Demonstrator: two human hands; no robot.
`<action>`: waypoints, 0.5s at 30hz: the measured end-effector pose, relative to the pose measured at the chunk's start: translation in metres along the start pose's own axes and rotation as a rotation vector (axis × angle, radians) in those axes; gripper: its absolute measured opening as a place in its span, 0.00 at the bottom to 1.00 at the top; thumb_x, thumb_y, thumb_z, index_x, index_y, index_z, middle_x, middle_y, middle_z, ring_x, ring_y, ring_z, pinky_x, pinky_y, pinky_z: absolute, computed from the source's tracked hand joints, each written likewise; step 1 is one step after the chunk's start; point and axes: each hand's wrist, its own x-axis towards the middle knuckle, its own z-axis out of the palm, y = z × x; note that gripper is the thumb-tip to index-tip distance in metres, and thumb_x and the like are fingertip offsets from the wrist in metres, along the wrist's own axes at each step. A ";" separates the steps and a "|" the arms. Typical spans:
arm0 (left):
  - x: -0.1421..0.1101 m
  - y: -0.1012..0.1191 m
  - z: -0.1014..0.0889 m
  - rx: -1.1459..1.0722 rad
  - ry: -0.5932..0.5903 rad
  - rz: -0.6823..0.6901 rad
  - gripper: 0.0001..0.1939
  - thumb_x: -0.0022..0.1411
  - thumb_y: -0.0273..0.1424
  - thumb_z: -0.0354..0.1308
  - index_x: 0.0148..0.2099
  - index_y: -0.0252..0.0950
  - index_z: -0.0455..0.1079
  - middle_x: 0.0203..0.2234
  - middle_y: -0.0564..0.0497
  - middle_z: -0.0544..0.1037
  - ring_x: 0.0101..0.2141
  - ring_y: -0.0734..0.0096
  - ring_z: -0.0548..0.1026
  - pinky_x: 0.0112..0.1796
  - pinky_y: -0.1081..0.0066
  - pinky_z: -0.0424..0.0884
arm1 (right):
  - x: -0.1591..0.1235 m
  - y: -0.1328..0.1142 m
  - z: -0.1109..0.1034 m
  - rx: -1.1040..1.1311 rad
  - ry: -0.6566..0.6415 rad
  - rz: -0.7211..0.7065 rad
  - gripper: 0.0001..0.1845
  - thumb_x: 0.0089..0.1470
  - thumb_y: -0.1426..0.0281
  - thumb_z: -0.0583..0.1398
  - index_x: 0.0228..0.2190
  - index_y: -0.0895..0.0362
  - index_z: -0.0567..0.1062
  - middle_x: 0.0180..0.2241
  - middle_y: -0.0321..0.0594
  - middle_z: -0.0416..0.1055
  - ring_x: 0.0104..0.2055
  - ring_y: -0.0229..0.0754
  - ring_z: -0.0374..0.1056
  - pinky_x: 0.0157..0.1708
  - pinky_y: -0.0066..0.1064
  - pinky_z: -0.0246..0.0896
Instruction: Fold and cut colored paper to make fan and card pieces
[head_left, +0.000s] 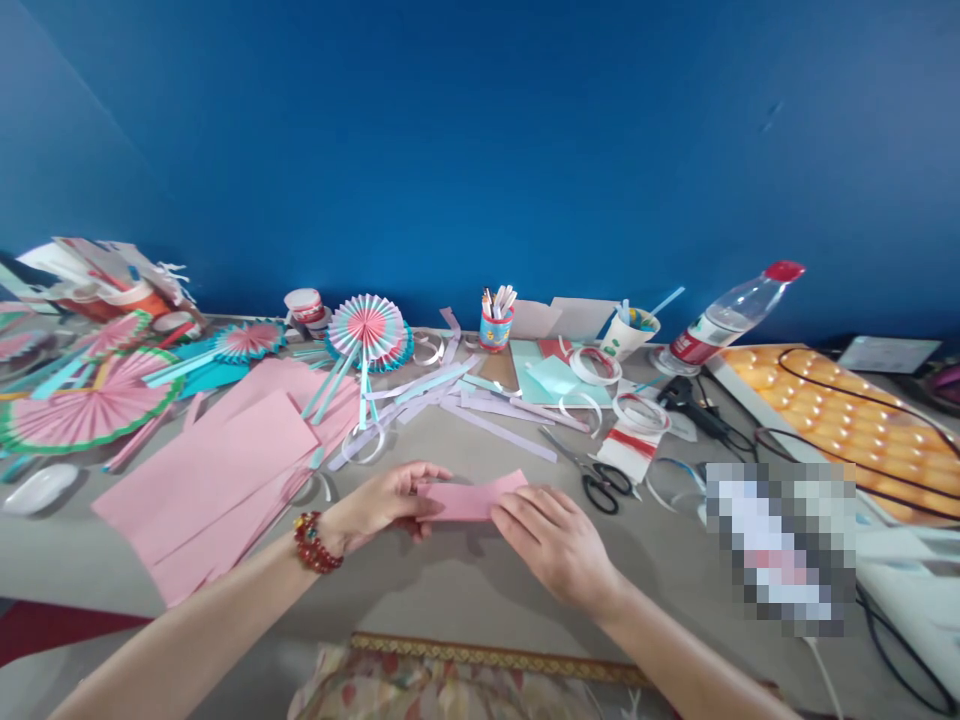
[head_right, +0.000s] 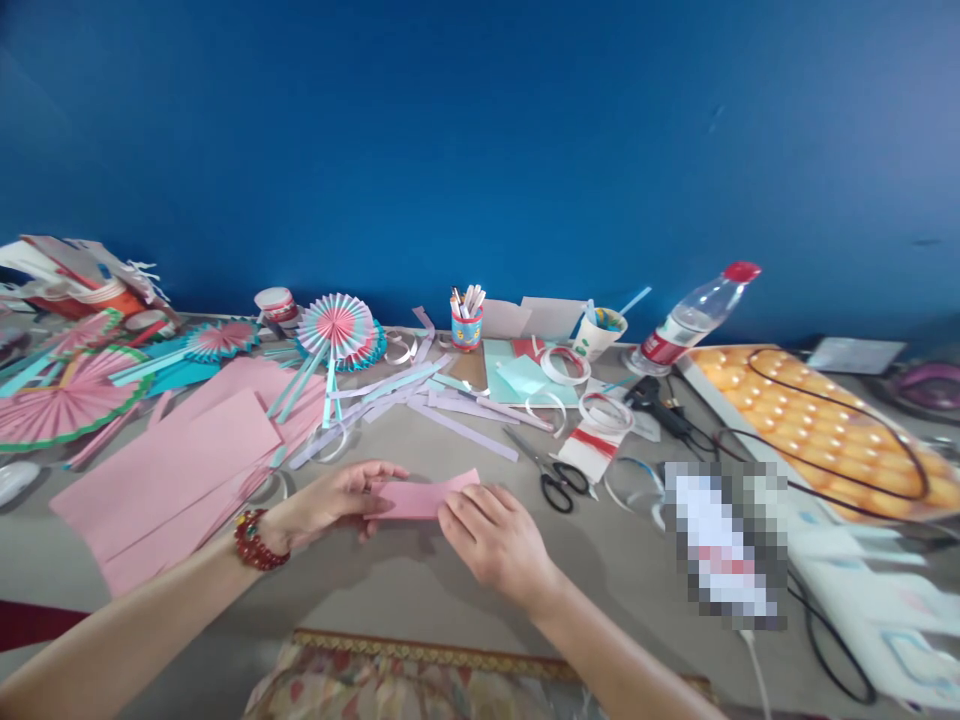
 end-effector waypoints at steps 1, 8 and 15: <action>-0.002 -0.001 -0.001 0.120 0.056 0.062 0.27 0.61 0.42 0.61 0.58 0.37 0.62 0.32 0.50 0.75 0.27 0.72 0.75 0.28 0.72 0.72 | -0.001 0.001 0.001 -0.004 0.001 0.000 0.13 0.63 0.75 0.52 0.42 0.57 0.76 0.38 0.42 0.76 0.42 0.43 0.67 0.42 0.35 0.58; -0.019 -0.003 0.020 1.407 0.527 0.759 0.17 0.66 0.39 0.56 0.54 0.40 0.68 0.53 0.43 0.70 0.55 0.52 0.65 0.53 0.54 0.63 | -0.001 0.002 0.008 0.015 0.013 0.016 0.14 0.64 0.75 0.51 0.40 0.58 0.77 0.36 0.43 0.75 0.39 0.43 0.65 0.40 0.34 0.59; -0.010 -0.012 0.027 1.653 0.390 0.848 0.08 0.68 0.24 0.50 0.41 0.33 0.70 0.38 0.47 0.74 0.41 0.63 0.69 0.43 0.63 0.65 | -0.001 -0.002 0.009 0.048 -0.001 0.020 0.13 0.63 0.75 0.52 0.42 0.59 0.76 0.36 0.43 0.74 0.39 0.43 0.65 0.39 0.34 0.60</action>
